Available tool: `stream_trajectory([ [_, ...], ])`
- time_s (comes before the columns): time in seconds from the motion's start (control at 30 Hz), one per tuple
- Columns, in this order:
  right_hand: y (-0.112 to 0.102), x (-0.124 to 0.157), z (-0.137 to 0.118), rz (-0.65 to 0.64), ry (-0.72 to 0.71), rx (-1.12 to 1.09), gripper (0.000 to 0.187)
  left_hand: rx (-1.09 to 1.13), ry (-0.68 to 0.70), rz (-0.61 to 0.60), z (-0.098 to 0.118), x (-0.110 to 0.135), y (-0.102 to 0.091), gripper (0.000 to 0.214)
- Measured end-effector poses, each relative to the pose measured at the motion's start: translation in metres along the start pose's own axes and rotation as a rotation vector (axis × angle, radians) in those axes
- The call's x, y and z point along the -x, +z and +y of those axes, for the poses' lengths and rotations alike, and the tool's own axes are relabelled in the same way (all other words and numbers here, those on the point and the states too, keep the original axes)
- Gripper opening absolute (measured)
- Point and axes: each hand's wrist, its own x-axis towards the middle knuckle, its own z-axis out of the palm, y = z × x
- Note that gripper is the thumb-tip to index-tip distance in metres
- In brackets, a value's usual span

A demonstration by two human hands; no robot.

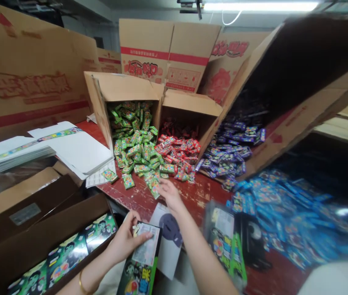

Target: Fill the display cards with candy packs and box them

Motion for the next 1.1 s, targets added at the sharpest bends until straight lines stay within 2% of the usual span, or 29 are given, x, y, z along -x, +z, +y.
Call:
stream_trajectory([
  [0.1,-0.022,0.058,-0.018,-0.016,-0.041,-0.104,0.066,0.004,0.051,-0.055,0.003,-0.003,0.013,0.042],
  [0.17,-0.033,0.090,-0.024,0.011,-0.089,-0.085,0.062,-0.015,0.061,-0.105,0.008,-0.002,0.022,0.042],
  [0.27,-0.045,0.124,-0.026,0.099,-0.102,0.009,0.052,-0.053,0.065,-0.141,0.014,0.003,0.033,0.044],
  [0.33,-0.049,0.137,-0.028,0.188,-0.127,-0.036,0.054,-0.082,0.080,-0.133,0.017,0.006,0.036,0.044],
  [0.43,-0.051,0.147,-0.030,0.223,-0.224,-0.011,0.052,-0.116,0.098,-0.141,0.018,0.009,0.039,0.043],
  [0.57,-0.063,0.154,-0.027,0.020,-0.256,0.359,0.034,-0.101,0.078,-0.170,0.014,0.010,0.043,0.044],
  [0.7,-0.070,0.162,-0.032,-0.069,-0.217,0.485,0.029,0.111,-0.004,-0.280,0.015,0.012,0.048,0.055],
  [0.8,-0.062,0.168,-0.034,-0.150,-0.189,0.406,0.027,0.105,0.012,-0.299,0.020,0.012,0.047,0.071],
  [0.87,-0.053,0.172,-0.030,-0.158,-0.147,0.297,0.027,-0.004,0.071,-0.309,0.023,0.011,0.042,0.059],
  [0.97,-0.043,0.177,-0.016,-0.098,-0.032,0.131,0.032,-0.155,0.118,-0.307,0.024,0.008,0.033,0.031],
  [1.1,-0.035,0.182,0.000,-0.063,0.026,-0.039,0.046,-0.172,0.087,-0.278,0.022,0.008,0.026,0.031],
])
